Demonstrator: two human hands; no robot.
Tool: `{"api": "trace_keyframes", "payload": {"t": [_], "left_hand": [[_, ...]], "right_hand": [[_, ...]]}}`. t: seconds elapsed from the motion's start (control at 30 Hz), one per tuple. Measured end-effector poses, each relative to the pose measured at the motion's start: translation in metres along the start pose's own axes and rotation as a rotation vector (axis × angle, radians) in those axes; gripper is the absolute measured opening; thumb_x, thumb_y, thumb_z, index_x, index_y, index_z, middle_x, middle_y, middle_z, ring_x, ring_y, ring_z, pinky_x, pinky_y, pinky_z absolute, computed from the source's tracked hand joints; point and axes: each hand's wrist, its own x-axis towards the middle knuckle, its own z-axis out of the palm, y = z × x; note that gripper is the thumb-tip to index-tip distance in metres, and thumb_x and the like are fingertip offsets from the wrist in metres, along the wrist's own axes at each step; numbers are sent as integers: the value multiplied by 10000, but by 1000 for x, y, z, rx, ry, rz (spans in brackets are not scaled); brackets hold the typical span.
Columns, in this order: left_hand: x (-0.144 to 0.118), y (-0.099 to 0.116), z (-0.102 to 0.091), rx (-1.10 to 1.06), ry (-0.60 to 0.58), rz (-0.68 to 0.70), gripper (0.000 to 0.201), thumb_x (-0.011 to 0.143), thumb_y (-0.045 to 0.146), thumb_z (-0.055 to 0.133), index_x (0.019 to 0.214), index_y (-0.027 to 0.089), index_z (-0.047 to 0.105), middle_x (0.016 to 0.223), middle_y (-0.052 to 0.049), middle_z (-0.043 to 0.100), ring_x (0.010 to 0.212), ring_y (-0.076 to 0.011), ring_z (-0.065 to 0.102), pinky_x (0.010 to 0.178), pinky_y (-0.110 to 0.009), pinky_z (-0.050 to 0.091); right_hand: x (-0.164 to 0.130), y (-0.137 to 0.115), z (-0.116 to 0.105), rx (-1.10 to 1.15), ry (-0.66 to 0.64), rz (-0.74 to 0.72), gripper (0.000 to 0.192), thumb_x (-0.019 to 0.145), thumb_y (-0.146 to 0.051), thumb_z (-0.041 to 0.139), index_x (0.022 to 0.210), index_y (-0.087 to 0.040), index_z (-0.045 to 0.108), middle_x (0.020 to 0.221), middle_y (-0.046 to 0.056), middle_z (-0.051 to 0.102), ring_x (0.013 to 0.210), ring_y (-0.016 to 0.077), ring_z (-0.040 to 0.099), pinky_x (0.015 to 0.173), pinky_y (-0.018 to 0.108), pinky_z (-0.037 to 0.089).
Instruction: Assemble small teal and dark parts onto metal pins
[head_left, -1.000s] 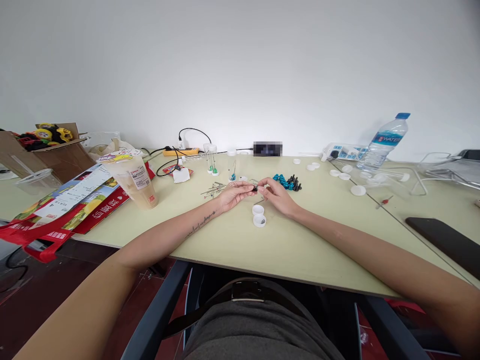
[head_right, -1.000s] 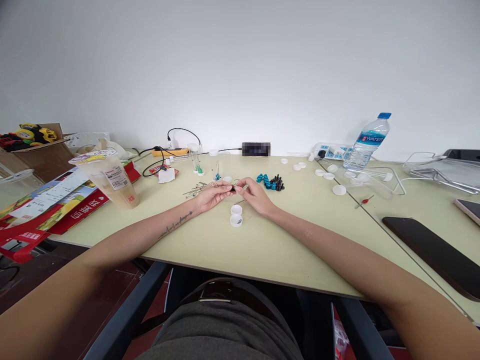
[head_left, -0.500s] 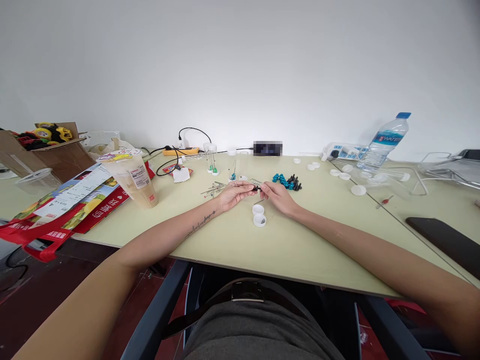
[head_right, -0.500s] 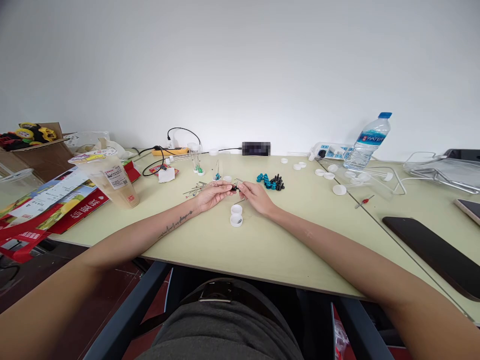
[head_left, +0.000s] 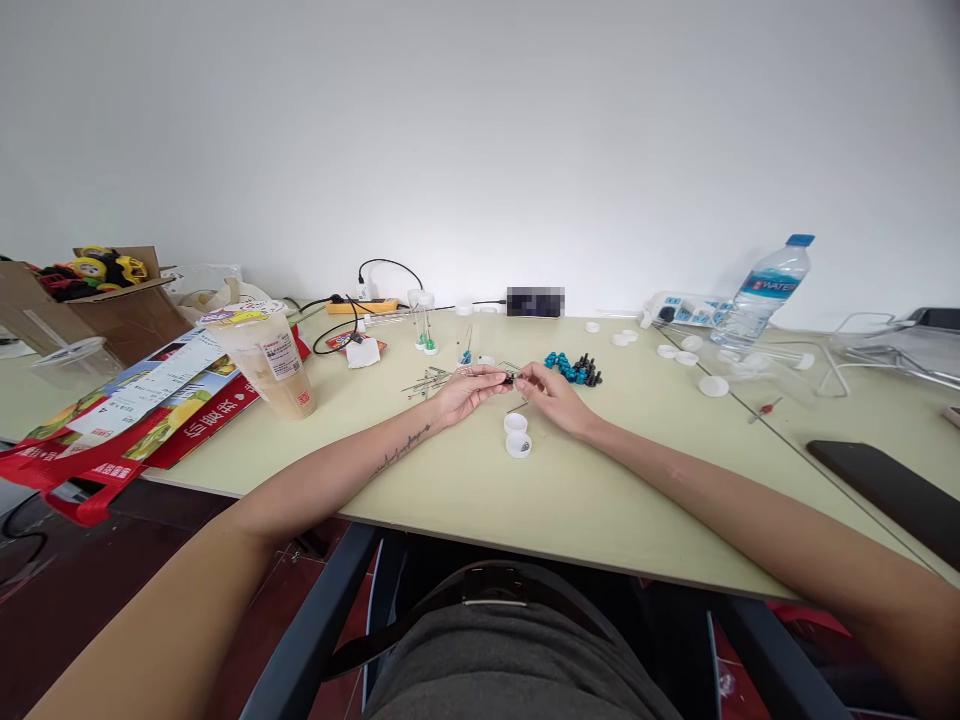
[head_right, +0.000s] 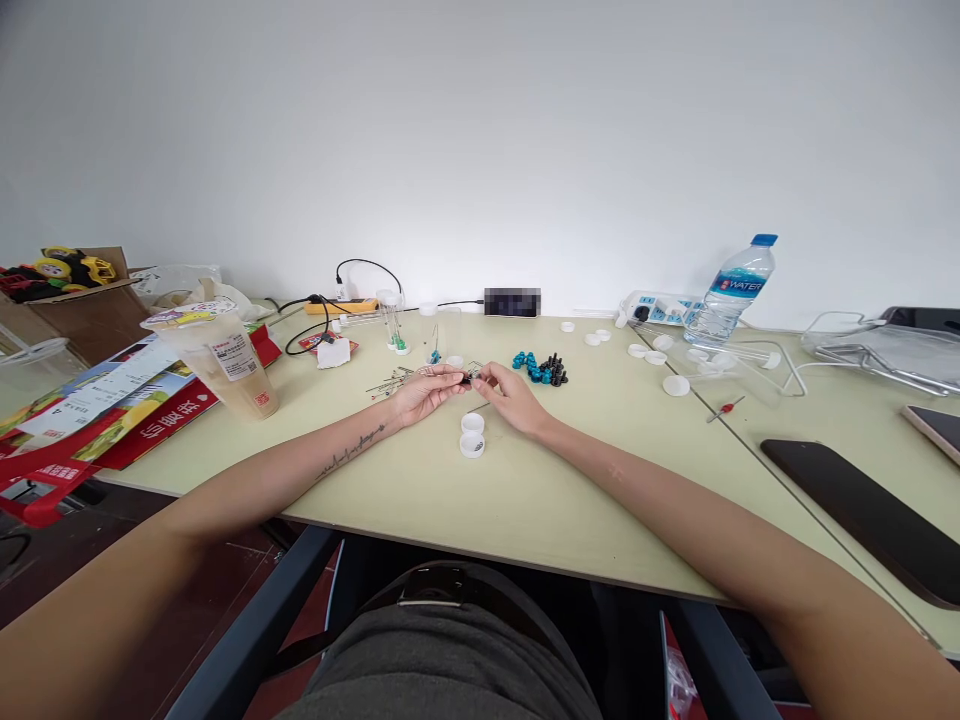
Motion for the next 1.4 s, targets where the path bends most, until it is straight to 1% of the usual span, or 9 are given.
{"api": "trace_keyframes", "payload": {"t": [0.13,0.27,0.4,0.6,0.8,1.03,1.2,1.3,1.4], "left_hand": [[0,0,1,2,-3,9,181,658,135,698,828,79,668,821,-58,683,754,-107,649,820,-211,487],[-1,-1,1,10,-12,5,202,649,139,705,836,72,668,845,-73,682,780,-124,649,834,-231,484],[-1,-1,1,2,2,-21,210,649,131,703,844,66,664,838,-75,678,785,-122,647,839,-232,481],[0,0,1,-36,6,2,161,666,114,687,821,72,663,823,-58,677,746,-92,638,851,-229,475],[1,-2,0,-3,13,-4,185,654,121,699,830,74,665,813,-60,681,781,-118,648,852,-234,476],[1,-2,0,-25,-11,11,176,663,118,690,833,76,669,835,-64,683,767,-109,646,841,-226,481],[0,-2,0,-9,-13,8,187,660,125,694,837,73,667,826,-64,681,777,-119,648,848,-238,479],[0,-1,0,-8,12,6,180,658,119,693,832,79,668,820,-61,682,752,-108,646,854,-242,476],[-1,-1,1,6,6,1,175,666,126,688,834,82,668,830,-66,684,759,-112,647,863,-252,473]], "right_hand": [[-1,-2,0,36,57,-3,334,826,-492,476,1021,-221,483,1005,40,549,776,144,519,683,279,403],[1,4,0,45,11,21,432,903,-494,280,785,-184,556,784,37,572,742,158,519,726,304,397],[2,7,1,80,-110,50,478,894,-514,284,697,-172,553,695,28,568,683,153,515,690,294,402],[1,2,0,52,-4,4,344,837,-493,455,1016,-204,507,967,43,576,759,149,514,653,272,396],[2,6,1,102,-100,24,458,904,-494,268,709,-176,534,716,30,555,691,151,504,688,290,398],[1,3,0,82,-17,5,294,856,-474,435,943,-202,498,832,14,548,692,135,481,638,266,381],[1,4,0,83,-92,6,404,899,-481,301,715,-187,506,703,20,532,683,148,490,679,291,393],[0,3,1,85,-19,8,288,838,-476,462,940,-209,491,925,31,552,719,139,505,644,275,399],[0,2,1,125,8,22,326,856,-465,436,1087,-236,430,1025,39,538,734,131,515,682,282,416]]}}
